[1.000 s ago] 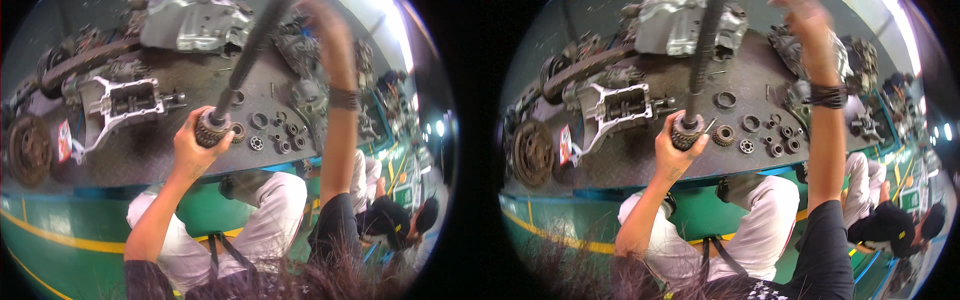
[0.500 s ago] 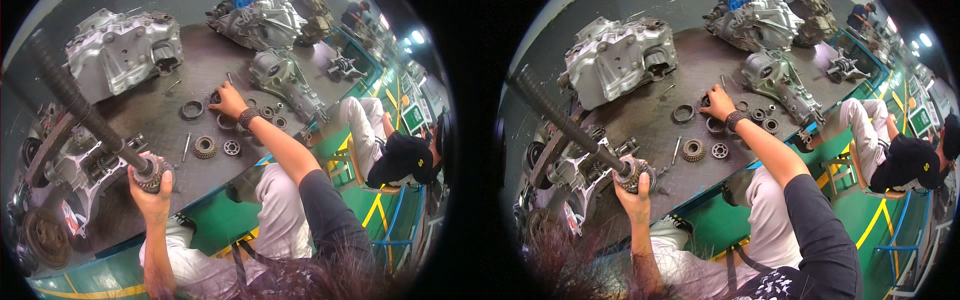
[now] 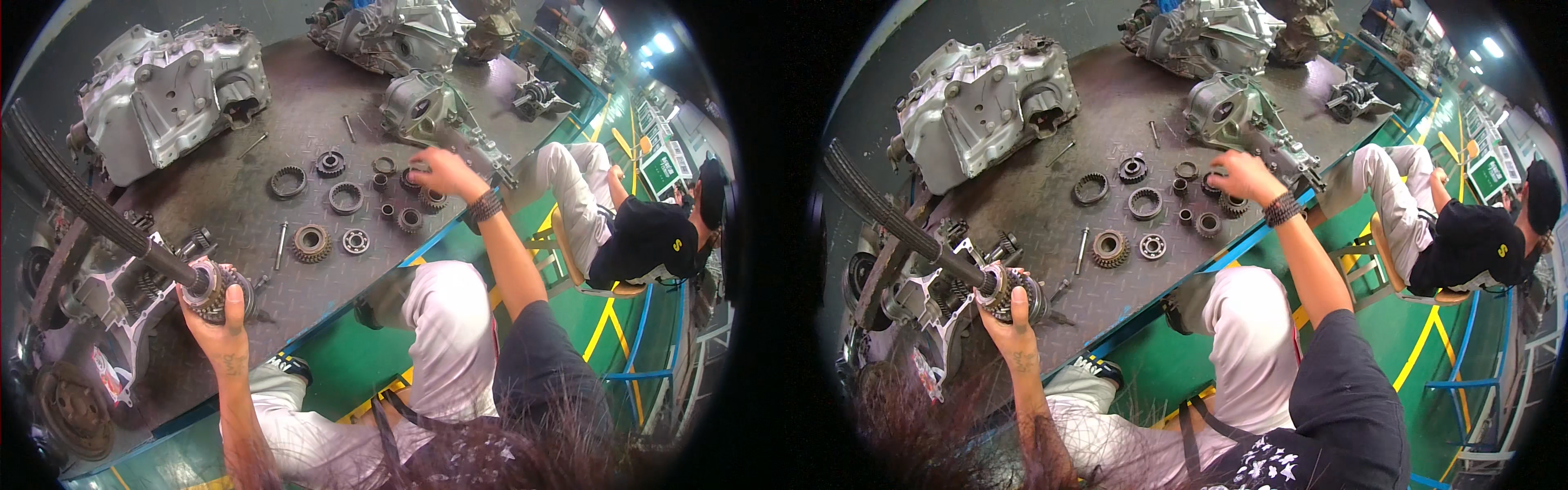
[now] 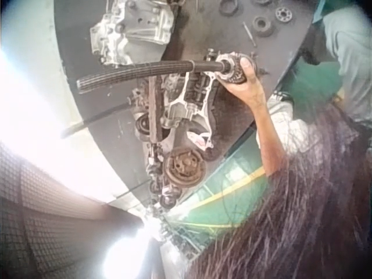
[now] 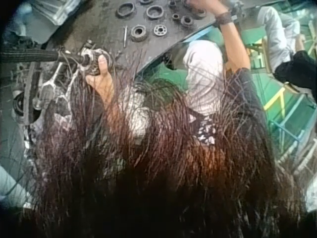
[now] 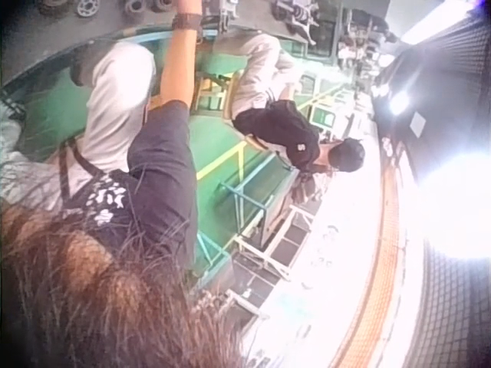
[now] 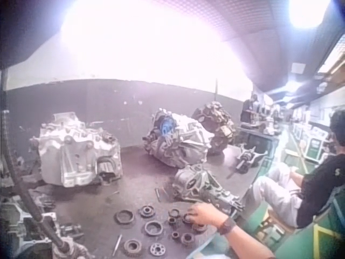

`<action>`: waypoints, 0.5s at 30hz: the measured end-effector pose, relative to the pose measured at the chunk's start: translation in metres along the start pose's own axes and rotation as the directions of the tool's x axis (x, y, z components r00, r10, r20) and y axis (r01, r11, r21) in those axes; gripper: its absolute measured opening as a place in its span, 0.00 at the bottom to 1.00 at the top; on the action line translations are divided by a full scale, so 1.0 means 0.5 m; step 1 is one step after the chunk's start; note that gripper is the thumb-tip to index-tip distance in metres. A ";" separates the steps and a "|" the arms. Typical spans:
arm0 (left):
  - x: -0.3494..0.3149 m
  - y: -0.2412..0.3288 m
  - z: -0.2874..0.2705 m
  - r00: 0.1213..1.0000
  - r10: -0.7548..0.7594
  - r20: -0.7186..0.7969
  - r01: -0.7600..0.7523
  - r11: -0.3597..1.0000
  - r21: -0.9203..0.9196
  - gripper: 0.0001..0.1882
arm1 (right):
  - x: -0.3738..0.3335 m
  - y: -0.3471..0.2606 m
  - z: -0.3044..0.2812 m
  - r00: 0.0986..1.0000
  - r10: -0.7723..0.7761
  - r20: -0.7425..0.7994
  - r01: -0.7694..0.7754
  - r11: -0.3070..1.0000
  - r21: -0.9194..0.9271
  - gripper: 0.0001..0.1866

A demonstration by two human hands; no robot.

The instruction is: The person assembles a transmission shaft by picking up gears, rings, and bearings from the workbench and sliding them onto the shaft by hand.

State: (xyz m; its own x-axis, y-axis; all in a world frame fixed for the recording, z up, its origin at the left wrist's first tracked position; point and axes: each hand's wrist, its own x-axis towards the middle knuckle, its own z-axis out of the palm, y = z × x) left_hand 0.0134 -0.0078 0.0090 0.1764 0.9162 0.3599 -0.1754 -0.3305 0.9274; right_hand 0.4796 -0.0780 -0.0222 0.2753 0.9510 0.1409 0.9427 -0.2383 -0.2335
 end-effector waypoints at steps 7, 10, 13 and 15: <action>-0.004 0.003 0.005 1.000 -0.002 -0.005 0.002 1.000 -0.015 0.30 | -0.028 -0.017 0.065 0.996 -0.019 -0.089 0.013 0.998 -0.068 0.32; -0.005 0.011 0.003 1.000 -0.006 -0.030 0.006 1.000 0.000 0.29 | -0.014 -0.040 0.030 0.999 -0.038 -0.011 0.038 0.999 -0.007 0.30; 0.003 -0.001 0.005 1.000 0.024 -0.016 -0.024 1.000 0.005 0.29 | -0.001 -0.072 0.006 0.958 0.060 -0.281 0.126 0.791 0.598 0.26; 0.003 -0.019 0.022 1.000 -0.004 -0.023 0.004 1.000 -0.018 0.29 | 0.010 -0.113 -0.054 0.987 -0.050 -0.156 0.158 0.042 0.987 0.29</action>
State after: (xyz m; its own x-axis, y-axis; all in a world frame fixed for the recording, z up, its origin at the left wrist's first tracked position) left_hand 0.0259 -0.0059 0.0017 0.1547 0.9225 0.3537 -0.1919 -0.3232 0.9267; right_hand 0.4327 -0.0649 0.0177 0.2538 0.9194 0.3006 -0.1026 0.3346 -0.9368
